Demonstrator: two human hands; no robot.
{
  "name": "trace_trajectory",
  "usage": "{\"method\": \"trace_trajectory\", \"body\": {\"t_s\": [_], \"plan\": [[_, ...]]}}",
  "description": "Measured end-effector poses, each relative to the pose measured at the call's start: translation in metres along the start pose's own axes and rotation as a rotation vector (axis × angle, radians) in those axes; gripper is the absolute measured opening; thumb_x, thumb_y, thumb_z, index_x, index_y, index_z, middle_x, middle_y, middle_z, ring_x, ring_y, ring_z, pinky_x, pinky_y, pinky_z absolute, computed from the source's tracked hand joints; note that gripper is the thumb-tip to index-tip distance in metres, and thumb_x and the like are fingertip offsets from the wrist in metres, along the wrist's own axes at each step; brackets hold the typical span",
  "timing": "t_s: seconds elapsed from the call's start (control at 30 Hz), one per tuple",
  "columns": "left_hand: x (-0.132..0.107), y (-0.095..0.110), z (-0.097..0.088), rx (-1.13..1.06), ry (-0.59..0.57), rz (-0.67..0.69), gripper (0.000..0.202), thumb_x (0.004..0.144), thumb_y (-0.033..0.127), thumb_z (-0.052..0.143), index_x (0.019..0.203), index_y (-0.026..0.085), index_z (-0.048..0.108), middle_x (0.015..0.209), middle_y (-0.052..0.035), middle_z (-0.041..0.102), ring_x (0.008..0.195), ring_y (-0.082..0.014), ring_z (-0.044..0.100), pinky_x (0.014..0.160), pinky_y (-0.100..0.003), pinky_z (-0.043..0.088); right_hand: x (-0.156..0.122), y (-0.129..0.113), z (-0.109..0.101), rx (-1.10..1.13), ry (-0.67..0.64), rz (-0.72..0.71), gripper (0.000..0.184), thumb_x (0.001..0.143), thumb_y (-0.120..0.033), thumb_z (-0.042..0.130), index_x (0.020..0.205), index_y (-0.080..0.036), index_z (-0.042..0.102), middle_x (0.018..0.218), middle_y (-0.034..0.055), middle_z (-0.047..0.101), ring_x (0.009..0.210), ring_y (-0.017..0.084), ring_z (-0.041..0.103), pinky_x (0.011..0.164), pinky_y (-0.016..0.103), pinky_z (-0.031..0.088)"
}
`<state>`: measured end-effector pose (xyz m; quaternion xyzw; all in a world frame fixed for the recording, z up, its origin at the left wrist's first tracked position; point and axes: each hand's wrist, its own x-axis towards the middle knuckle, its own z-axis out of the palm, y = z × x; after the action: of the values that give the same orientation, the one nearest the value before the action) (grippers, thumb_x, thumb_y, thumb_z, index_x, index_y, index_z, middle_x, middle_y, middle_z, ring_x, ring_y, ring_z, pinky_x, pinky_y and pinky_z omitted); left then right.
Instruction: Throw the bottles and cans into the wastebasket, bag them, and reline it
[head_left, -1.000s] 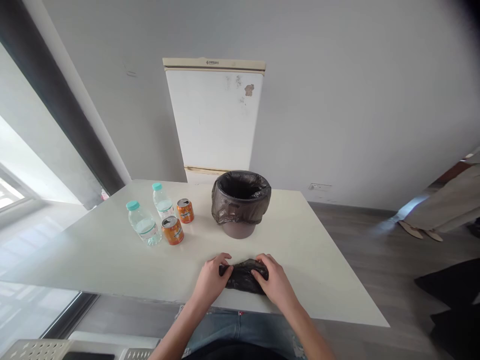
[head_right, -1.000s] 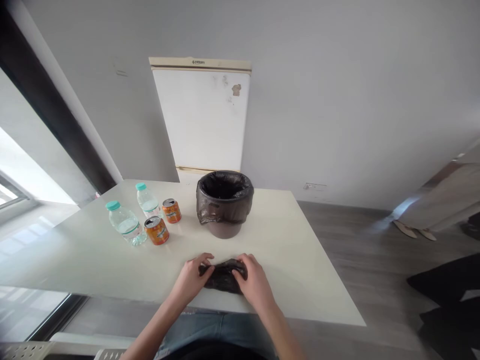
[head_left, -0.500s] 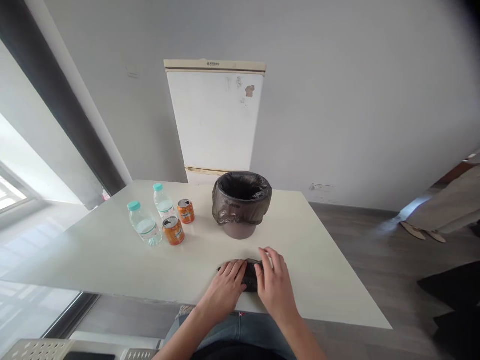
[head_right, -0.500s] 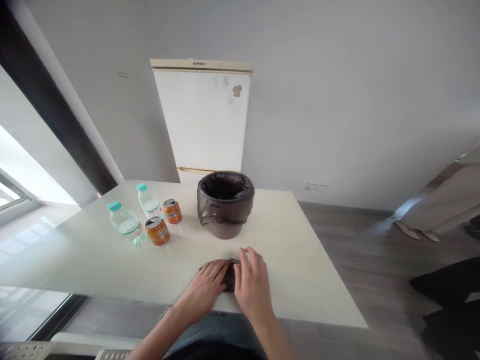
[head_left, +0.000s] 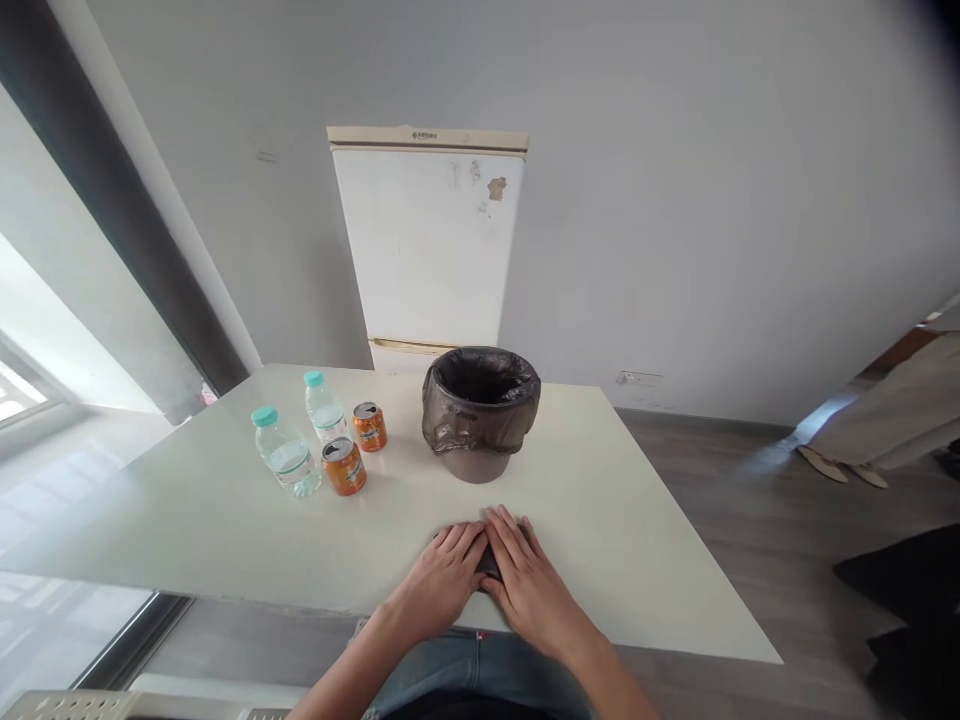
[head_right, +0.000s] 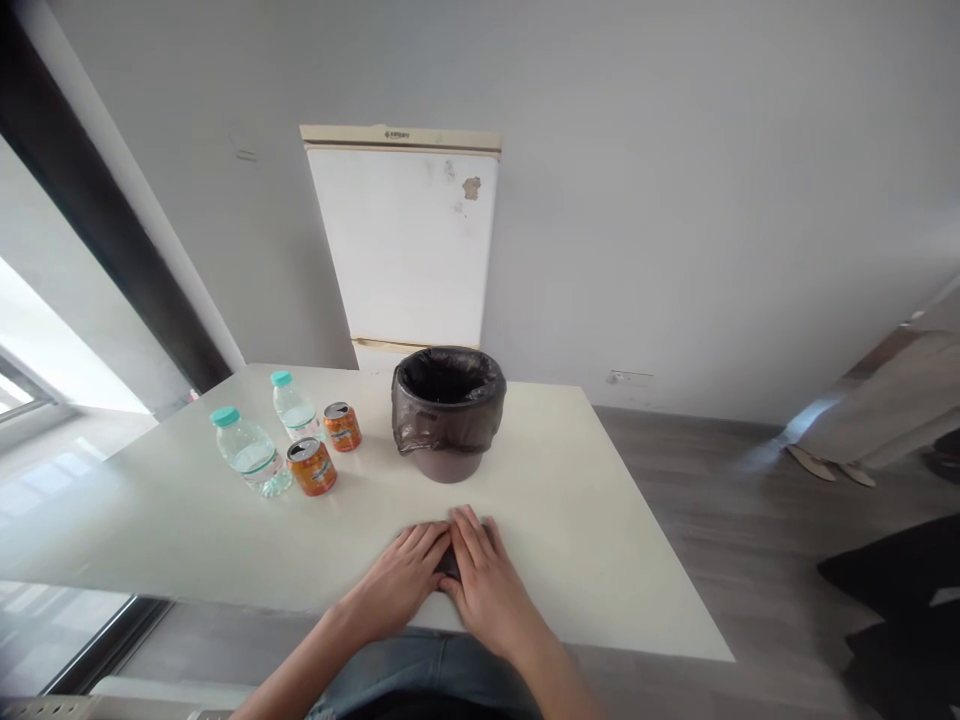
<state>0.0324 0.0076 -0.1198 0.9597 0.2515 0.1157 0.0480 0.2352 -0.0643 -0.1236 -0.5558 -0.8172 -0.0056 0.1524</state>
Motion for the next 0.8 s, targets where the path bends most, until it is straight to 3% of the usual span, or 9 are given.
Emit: {"method": "trace_trajectory", "body": {"t_s": [0.1,0.23,0.4,0.8], "plan": [[-0.002,-0.007,0.005,-0.02,0.03,0.043,0.067,0.106,0.034,0.05,0.166,0.019,0.025,0.167,-0.0134,0.042,0.155,-0.0293,0.038,0.127,-0.047,0.031,-0.001,0.002,0.005,0.009,0.013,-0.006,0.074,0.11,-0.046,0.042,0.17,-0.015,0.013,0.173,0.0149,0.027,0.16,0.031,0.027,0.13,0.058,0.027],[-0.005,-0.011,0.012,-0.033,0.036,0.05,0.072,0.107,0.037,0.048,0.17,0.021,0.015,0.17,-0.0127,0.036,0.158,-0.0277,0.033,0.129,-0.047,0.028,-0.002,0.004,0.009,0.024,0.033,-0.017,0.076,0.109,-0.046,0.045,0.171,-0.016,0.012,0.172,0.0156,0.028,0.158,0.033,0.031,0.13,0.06,0.025],[-0.006,-0.012,0.011,-0.051,0.062,0.059,0.075,0.106,0.037,0.05,0.17,0.023,0.014,0.17,-0.0102,0.035,0.159,-0.026,0.03,0.13,-0.048,0.027,-0.002,0.004,0.008,0.051,0.023,-0.005,0.075,0.108,-0.046,0.046,0.17,-0.014,0.018,0.172,0.0153,0.027,0.158,0.031,0.032,0.13,0.052,0.032],[-0.007,-0.009,0.004,-0.058,0.048,0.062,0.073,0.106,0.033,0.049,0.17,0.022,0.016,0.17,-0.011,0.035,0.16,-0.0272,0.029,0.131,-0.049,0.025,-0.003,0.003,0.007,0.054,-0.008,0.018,0.073,0.109,-0.049,0.044,0.169,-0.015,0.021,0.173,0.0139,0.024,0.159,0.03,0.029,0.13,0.051,0.033]]}}
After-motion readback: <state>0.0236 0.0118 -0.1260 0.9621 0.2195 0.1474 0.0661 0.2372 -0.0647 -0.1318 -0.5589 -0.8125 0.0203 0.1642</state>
